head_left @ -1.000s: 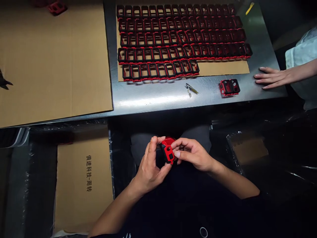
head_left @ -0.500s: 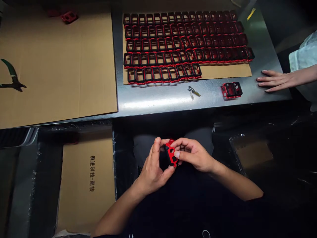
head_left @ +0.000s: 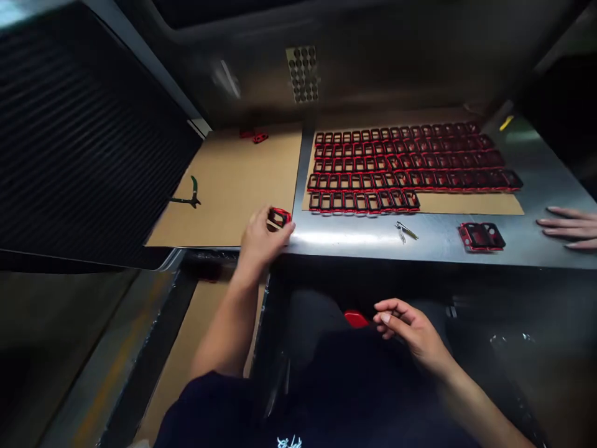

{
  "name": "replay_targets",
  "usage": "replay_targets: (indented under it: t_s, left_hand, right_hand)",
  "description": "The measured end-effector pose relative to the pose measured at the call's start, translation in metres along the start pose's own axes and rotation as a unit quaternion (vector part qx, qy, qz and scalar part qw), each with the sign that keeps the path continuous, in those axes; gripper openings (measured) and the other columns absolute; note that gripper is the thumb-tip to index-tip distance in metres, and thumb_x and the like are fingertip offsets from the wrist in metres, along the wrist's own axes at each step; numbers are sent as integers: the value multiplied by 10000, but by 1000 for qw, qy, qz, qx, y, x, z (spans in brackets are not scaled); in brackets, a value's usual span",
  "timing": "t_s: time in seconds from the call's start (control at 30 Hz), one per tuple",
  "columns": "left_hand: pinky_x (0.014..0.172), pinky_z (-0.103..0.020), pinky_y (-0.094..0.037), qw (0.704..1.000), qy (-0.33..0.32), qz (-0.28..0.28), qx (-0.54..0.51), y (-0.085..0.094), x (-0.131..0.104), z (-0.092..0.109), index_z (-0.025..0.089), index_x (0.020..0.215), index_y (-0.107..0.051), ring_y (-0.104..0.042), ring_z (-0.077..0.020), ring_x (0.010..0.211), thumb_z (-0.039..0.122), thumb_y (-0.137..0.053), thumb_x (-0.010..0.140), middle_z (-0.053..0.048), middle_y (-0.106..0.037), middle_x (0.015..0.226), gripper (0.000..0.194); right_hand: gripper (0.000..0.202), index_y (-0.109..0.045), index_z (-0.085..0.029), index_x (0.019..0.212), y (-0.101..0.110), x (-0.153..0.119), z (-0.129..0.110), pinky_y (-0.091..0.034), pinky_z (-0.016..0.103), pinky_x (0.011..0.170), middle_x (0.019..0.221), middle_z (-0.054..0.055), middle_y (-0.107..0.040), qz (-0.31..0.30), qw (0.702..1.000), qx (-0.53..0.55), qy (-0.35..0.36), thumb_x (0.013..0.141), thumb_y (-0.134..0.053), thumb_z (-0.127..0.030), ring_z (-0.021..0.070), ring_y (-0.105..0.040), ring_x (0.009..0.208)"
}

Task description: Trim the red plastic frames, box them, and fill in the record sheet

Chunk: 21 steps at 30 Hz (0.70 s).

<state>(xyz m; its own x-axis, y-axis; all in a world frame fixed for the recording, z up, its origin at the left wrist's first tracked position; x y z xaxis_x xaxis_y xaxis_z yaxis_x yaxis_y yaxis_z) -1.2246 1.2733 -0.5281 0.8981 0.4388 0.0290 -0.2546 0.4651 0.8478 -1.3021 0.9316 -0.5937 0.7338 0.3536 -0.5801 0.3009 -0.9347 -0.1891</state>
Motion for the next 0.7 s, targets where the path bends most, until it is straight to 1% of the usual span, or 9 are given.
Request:
replay_targets:
  t_s: [0.07, 0.17, 0.27, 0.4, 0.5, 0.57, 0.6, 0.63, 0.7]
  left_hand:
    - [958, -469, -516, 984, 105, -26, 139, 15, 67, -13, 131, 1180, -654, -642, -351, 1129, 533, -623, 823, -197, -663, 1205, 538]
    - [948, -497, -505, 974, 155, -34, 161, 22, 139, -12, 59, 1065, -695, -621, -426, 1163, 400, -741, 736, -278, -676, 1161, 476]
    - [952, -508, -501, 974, 171, -11, 148, 20, 175, -4, 5, 1181, -639, -605, -436, 1198, 340, -735, 747, -324, -641, 1226, 557]
    - [998, -547, -464, 975, 166, 46, 142, 19, 193, 9, -64, 1416, -407, -506, -454, 1312, 393, -615, 855, -380, -478, 1413, 753]
    - [1050, -547, -425, 981, 119, 47, 142, 10, 184, 28, -51, 1389, -450, -460, -452, 1347, 410, -542, 896, -357, -478, 1422, 681]
    - [1053, -515, -432, 989, 62, 23, 132, -3, 157, 45, 27, 1263, -593, -514, -421, 1300, 421, -524, 904, -289, -586, 1329, 537]
    - [1028, -489, -461, 993, 25, 11, 119, -10, 136, 54, 102, 1174, -654, -571, -387, 1238, 451, -509, 913, -222, -658, 1236, 459]
    - [963, -471, -505, 996, -41, -5, 80, -17, 110, 65, 167, 1027, -709, -643, -358, 1113, 479, -489, 924, -154, -720, 1077, 396]
    - [843, -393, -558, 976, -191, -81, -60, -32, 45, 87, 229, 761, -699, -703, -273, 915, 449, -491, 931, -63, -743, 885, 347]
  right_hand:
    - [520, -728, -174, 951, 4, -1, 1, -541, 271, 645, 846, 79, -716, 30, 1000, -1, 7, 675, -863, -593, 170, -649, 723]
    - [518, -743, -187, 920, 4, -6, 4, -534, 274, 631, 827, 78, -718, 54, 998, 11, 18, 651, -865, -613, 180, -649, 720]
    - [518, -755, -197, 912, 5, -8, 13, -540, 299, 625, 826, 83, -721, 65, 997, 11, 32, 653, -846, -636, 203, -657, 722]
    - [479, -760, -206, 975, 18, -3, 28, -569, 350, 678, 897, 96, -732, 92, 995, -6, 48, 739, -793, -622, 247, -686, 792]
    - [471, -756, -190, 960, 39, -2, 23, -579, 379, 696, 864, 100, -725, 157, 984, -33, 76, 751, -783, -612, 259, -685, 781]
    - [458, -743, -180, 945, 62, -5, 1, -576, 408, 726, 847, 98, -713, 249, 956, -78, 133, 763, -766, -600, 258, -671, 760]
    - [437, -731, -181, 966, 76, -7, -15, -572, 429, 778, 889, 102, -711, 311, 928, -114, 174, 792, -738, -582, 259, -669, 792]
    - [411, -711, -187, 1028, 91, -8, -33, -561, 451, 848, 990, 112, -709, 375, 889, -156, 212, 838, -694, -550, 264, -670, 864]
    - [435, -654, -166, 1168, 117, -5, -69, -505, 495, 987, 1166, 150, -666, 469, 789, -285, 278, 868, -650, -481, 293, -635, 1032]
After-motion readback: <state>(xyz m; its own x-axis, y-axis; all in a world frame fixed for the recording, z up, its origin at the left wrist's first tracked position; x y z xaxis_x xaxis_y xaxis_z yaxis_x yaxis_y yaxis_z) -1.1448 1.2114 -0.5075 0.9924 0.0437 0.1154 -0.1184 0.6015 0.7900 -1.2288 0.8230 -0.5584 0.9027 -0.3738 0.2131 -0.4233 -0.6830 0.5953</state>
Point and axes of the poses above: each hand's wrist, its own x-axis towards the middle knuckle, its own y-axis out of the back of the hand, z = x × y, the point moved 4 cm from there along x, towards the middle knuckle
